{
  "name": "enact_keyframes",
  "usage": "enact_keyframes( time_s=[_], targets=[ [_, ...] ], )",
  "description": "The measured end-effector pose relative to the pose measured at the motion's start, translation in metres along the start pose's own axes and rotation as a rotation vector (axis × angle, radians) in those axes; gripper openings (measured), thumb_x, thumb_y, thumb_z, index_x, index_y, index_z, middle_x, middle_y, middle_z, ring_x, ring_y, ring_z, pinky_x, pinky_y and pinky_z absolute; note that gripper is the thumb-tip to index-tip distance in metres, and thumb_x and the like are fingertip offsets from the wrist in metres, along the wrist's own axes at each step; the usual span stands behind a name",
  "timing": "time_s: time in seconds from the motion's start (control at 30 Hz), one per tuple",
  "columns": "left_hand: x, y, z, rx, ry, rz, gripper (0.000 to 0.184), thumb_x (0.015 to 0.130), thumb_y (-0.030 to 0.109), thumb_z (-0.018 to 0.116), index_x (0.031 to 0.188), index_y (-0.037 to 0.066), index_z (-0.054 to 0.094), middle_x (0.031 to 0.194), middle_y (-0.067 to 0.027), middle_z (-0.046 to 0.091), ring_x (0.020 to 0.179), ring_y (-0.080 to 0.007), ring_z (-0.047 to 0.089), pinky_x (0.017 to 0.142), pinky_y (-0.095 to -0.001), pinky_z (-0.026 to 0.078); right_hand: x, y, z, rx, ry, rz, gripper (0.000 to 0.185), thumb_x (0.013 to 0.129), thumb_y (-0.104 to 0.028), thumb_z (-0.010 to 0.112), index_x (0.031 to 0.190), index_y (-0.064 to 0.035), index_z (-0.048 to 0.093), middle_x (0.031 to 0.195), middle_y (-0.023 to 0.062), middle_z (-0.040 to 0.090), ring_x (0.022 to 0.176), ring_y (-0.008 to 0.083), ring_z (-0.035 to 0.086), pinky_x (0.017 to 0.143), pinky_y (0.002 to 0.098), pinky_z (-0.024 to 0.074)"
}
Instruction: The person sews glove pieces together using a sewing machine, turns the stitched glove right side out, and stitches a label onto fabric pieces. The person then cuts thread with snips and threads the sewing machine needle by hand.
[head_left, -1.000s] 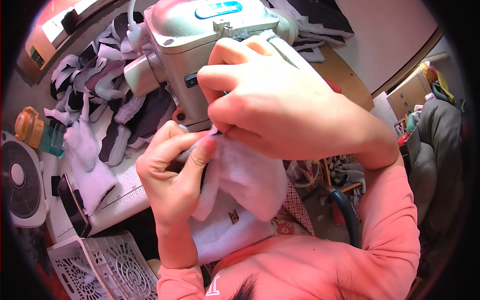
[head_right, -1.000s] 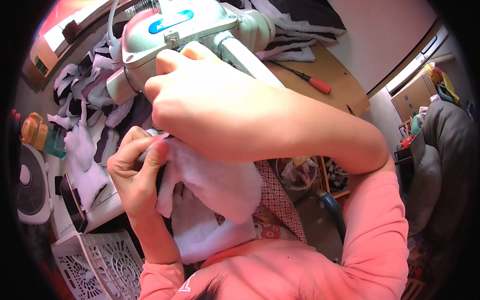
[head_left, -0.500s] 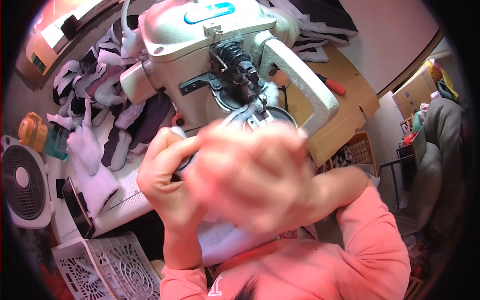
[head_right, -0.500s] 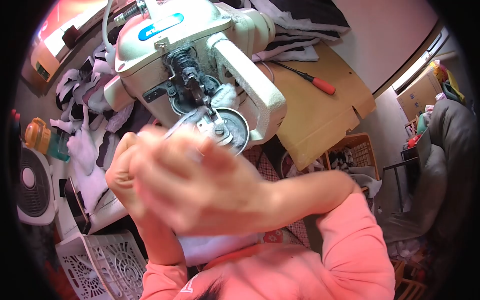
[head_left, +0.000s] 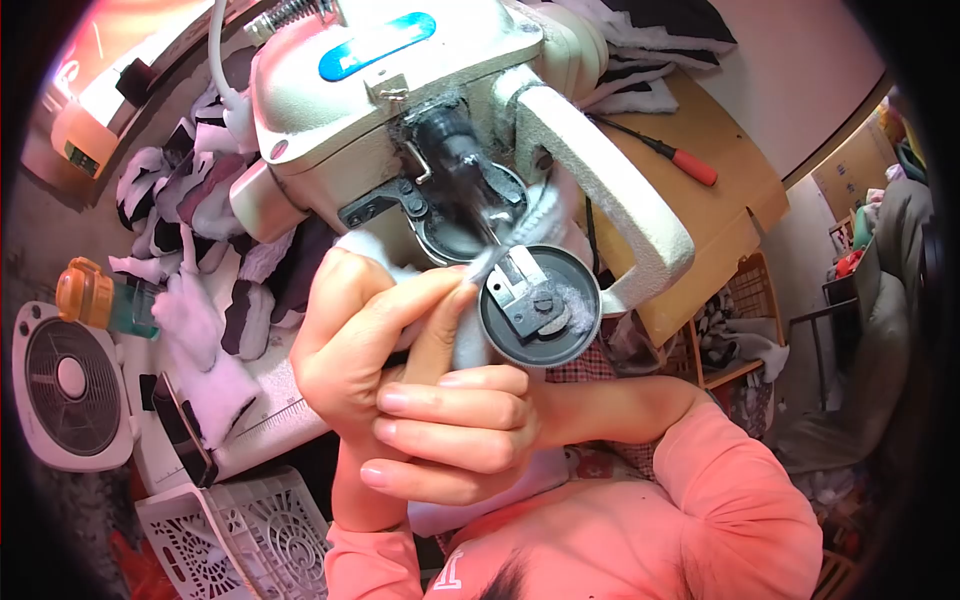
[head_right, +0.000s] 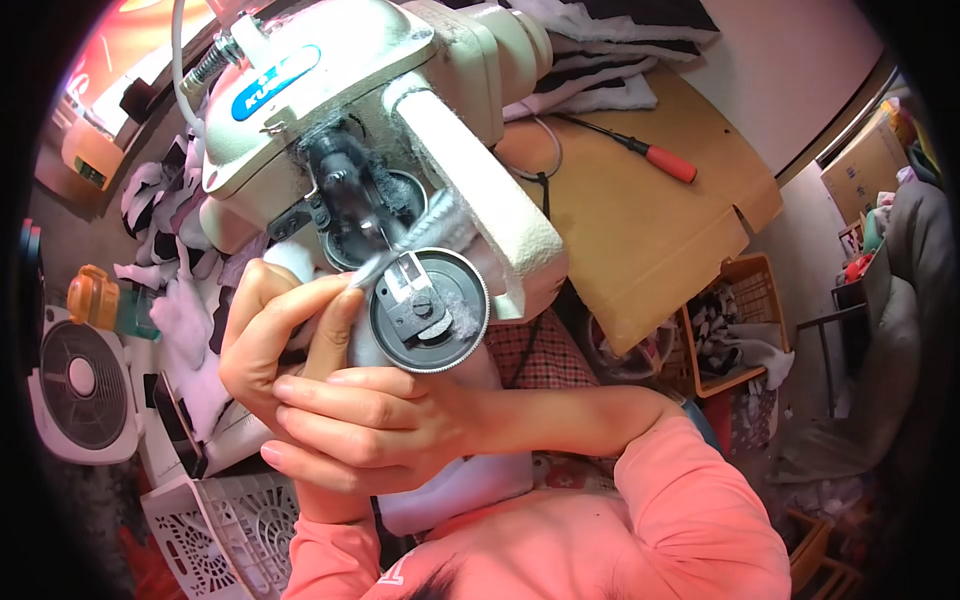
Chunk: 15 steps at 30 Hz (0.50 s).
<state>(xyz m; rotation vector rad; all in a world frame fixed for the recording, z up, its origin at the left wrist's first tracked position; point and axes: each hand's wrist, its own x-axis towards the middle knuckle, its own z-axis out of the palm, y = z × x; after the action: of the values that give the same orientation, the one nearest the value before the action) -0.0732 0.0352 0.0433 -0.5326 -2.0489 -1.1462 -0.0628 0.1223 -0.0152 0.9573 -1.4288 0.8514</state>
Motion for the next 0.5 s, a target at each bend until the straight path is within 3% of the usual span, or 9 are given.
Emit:
enact_keyframes(
  time_s=[0.03, 0.17, 0.3, 0.37, 0.5],
  targets=[
    [0.001, 0.0, 0.001, 0.002, -0.005, 0.0, 0.023, 0.064, -0.006, 0.079, 0.085, 0.001, 0.071, 0.066, -0.0016, 0.044, 0.057, -0.0138, 0.041, 0.051, -0.0276, 0.032, -0.001, 0.001, 0.0, 0.019, 0.024, -0.003, 0.03, 0.085, -0.013, 0.062, 0.115, -0.0107, 0.064, 0.113, 0.0022, 0.06, 0.108, 0.0178, 0.06, 0.085, 0.0275, 0.0465],
    [0.003, -0.005, 0.005, -0.047, -0.012, 0.032, 0.024, 0.064, -0.008, 0.078, 0.085, 0.002, 0.071, 0.066, -0.0018, 0.047, 0.057, -0.0137, 0.042, 0.05, -0.0274, 0.032, -0.009, 0.005, -0.003, 0.035, 0.018, -0.001, 0.029, 0.086, -0.013, 0.061, 0.115, -0.0108, 0.064, 0.114, 0.0029, 0.059, 0.109, 0.0194, 0.06, 0.086, 0.0296, 0.0494],
    [0.0, -0.015, 0.001, -0.12, -0.044, 0.044, 0.025, 0.066, -0.009, 0.078, 0.087, 0.002, 0.07, 0.071, -0.0032, 0.054, 0.059, -0.0138, 0.047, 0.052, -0.0257, 0.036, -0.039, 0.024, -0.013, -0.065, -0.004, -0.145, 0.029, 0.087, -0.013, 0.059, 0.116, -0.0085, 0.062, 0.12, 0.0072, 0.058, 0.112, 0.0216, 0.06, 0.094, 0.0363, 0.052],
    [-0.002, -0.015, -0.005, -0.127, -0.103, -0.004, 0.023, 0.069, -0.01, 0.076, 0.088, 0.002, 0.07, 0.075, -0.0056, 0.059, 0.064, -0.0146, 0.054, 0.056, -0.0246, 0.042, -0.05, 0.034, -0.032, -0.318, -0.565, -0.388, 0.032, 0.087, -0.016, 0.061, 0.117, -0.0055, 0.061, 0.122, 0.0088, 0.058, 0.111, 0.0223, 0.06, 0.094, 0.0369, 0.052],
    [-0.01, -0.014, -0.006, -0.193, -0.072, -0.116, 0.021, 0.073, -0.011, 0.074, 0.089, 0.0, 0.067, 0.082, -0.0098, 0.064, 0.075, -0.0177, 0.062, 0.064, -0.0259, 0.05, -0.054, 0.059, -0.046, -0.264, -0.532, -0.188, 0.032, 0.089, -0.018, 0.058, 0.118, -0.0043, 0.06, 0.121, 0.0107, 0.058, 0.109, 0.0233, 0.06, 0.093, 0.0373, 0.051]
  ],
)
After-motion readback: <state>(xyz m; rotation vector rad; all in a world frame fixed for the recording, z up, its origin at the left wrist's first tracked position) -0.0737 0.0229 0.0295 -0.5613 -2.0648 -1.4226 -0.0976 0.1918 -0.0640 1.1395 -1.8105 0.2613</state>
